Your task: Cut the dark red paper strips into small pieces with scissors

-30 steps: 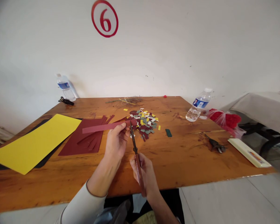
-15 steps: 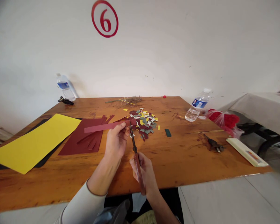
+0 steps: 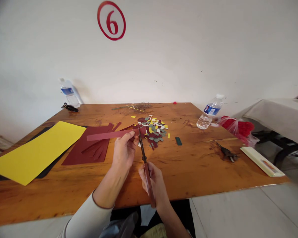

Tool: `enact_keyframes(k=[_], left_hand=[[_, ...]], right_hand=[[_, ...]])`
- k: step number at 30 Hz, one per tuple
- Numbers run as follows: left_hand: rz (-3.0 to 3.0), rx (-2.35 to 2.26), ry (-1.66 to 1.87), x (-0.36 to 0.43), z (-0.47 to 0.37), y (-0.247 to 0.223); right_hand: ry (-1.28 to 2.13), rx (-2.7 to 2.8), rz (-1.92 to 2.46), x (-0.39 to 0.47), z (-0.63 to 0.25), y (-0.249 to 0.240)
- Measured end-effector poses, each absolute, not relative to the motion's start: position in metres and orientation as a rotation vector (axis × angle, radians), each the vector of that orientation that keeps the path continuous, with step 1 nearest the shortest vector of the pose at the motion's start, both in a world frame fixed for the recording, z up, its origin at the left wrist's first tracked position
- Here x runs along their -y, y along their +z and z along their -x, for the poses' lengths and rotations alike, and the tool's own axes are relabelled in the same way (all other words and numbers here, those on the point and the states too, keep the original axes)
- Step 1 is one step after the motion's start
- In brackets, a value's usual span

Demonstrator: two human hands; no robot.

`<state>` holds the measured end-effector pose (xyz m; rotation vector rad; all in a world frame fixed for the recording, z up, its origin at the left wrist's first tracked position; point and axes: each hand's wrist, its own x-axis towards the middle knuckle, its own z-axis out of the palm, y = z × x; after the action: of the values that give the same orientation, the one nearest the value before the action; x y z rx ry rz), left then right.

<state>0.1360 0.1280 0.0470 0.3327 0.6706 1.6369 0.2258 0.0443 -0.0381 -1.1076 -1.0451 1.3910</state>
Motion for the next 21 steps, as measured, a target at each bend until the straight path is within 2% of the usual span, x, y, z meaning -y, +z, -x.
enact_keyframes(k=[21], left_hand=[[-0.399, -0.657, 1.650, -0.1292, -0.1328, 0.0463]], right_hand=[[1.382, 1.048, 1.122, -0.0454, -0.2254, -0.0349]])
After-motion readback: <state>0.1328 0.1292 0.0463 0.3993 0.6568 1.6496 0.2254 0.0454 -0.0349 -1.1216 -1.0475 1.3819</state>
